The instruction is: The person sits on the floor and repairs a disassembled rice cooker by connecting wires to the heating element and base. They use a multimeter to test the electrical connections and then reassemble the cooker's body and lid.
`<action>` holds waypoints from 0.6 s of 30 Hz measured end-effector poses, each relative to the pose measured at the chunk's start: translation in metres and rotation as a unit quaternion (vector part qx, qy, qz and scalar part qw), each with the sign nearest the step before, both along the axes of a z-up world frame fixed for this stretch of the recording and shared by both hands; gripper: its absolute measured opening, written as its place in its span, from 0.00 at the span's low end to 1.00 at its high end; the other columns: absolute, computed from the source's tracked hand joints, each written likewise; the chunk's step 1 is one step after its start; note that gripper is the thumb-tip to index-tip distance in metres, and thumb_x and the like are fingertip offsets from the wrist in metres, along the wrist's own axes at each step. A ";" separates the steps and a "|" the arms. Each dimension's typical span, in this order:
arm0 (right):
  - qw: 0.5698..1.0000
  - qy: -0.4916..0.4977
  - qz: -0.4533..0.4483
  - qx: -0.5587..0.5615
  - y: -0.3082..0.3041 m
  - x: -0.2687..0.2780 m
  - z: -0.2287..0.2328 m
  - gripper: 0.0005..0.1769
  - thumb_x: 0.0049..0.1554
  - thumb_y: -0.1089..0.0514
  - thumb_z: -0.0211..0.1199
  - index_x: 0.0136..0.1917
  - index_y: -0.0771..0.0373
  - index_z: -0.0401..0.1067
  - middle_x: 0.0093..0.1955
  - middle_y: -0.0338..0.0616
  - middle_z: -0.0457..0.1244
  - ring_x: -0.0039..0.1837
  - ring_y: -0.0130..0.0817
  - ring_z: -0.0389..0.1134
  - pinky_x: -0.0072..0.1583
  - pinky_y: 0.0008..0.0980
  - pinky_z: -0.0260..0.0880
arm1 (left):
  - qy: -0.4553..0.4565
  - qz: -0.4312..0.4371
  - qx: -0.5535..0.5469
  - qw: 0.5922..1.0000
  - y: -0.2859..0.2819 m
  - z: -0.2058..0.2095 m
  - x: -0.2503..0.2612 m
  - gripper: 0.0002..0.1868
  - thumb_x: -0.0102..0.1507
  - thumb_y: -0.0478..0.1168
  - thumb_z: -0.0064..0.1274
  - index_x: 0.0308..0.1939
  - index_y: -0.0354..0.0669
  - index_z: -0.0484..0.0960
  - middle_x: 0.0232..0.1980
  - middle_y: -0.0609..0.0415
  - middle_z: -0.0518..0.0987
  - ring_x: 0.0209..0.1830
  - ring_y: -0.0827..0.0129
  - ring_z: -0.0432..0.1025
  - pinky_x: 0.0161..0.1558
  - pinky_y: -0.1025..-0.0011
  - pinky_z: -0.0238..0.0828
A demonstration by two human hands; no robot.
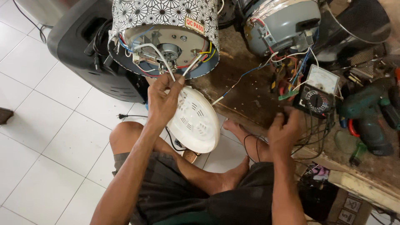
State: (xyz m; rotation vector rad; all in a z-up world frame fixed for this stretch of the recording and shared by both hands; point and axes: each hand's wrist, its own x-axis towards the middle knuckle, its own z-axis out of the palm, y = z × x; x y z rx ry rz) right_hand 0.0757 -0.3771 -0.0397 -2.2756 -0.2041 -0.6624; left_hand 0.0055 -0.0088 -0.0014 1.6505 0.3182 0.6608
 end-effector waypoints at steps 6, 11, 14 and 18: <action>0.965 0.173 0.111 0.162 0.091 -0.040 0.077 0.30 0.48 0.61 0.83 0.61 0.68 0.76 0.50 0.63 0.71 0.58 0.59 0.75 0.66 0.59 0.71 | 0.002 -0.023 -0.001 1.000 -0.004 0.017 -0.003 0.09 0.75 0.40 0.62 0.43 0.40 0.90 0.36 0.48 0.90 0.40 0.70 0.81 0.52 0.64 0.78; 0.929 0.274 0.137 0.208 0.174 -0.004 0.076 0.09 0.60 0.50 0.75 0.49 0.56 0.85 0.38 0.45 0.73 0.38 0.33 0.76 0.38 0.36 0.78 | 0.017 -0.040 -0.031 0.999 -0.007 0.027 -0.005 0.09 0.75 0.41 0.60 0.46 0.42 0.91 0.38 0.51 0.91 0.41 0.72 0.81 0.54 0.65 0.79; 0.914 0.280 0.203 0.211 0.215 0.009 0.093 0.13 0.60 0.45 0.76 0.45 0.57 0.86 0.37 0.44 0.74 0.43 0.27 0.74 0.44 0.36 0.76 | 0.031 -0.053 -0.039 0.997 -0.009 0.031 -0.003 0.09 0.75 0.43 0.60 0.47 0.43 0.91 0.37 0.53 0.90 0.41 0.74 0.79 0.54 0.65 0.78; 0.808 0.365 0.245 0.391 0.242 0.009 0.100 0.14 0.57 0.53 0.80 0.43 0.67 0.83 0.35 0.47 0.70 0.37 0.34 0.72 0.39 0.34 0.71 | 0.032 -0.064 -0.039 0.997 -0.009 0.021 0.002 0.08 0.74 0.42 0.60 0.50 0.44 0.92 0.37 0.52 0.90 0.42 0.73 0.80 0.56 0.64 0.78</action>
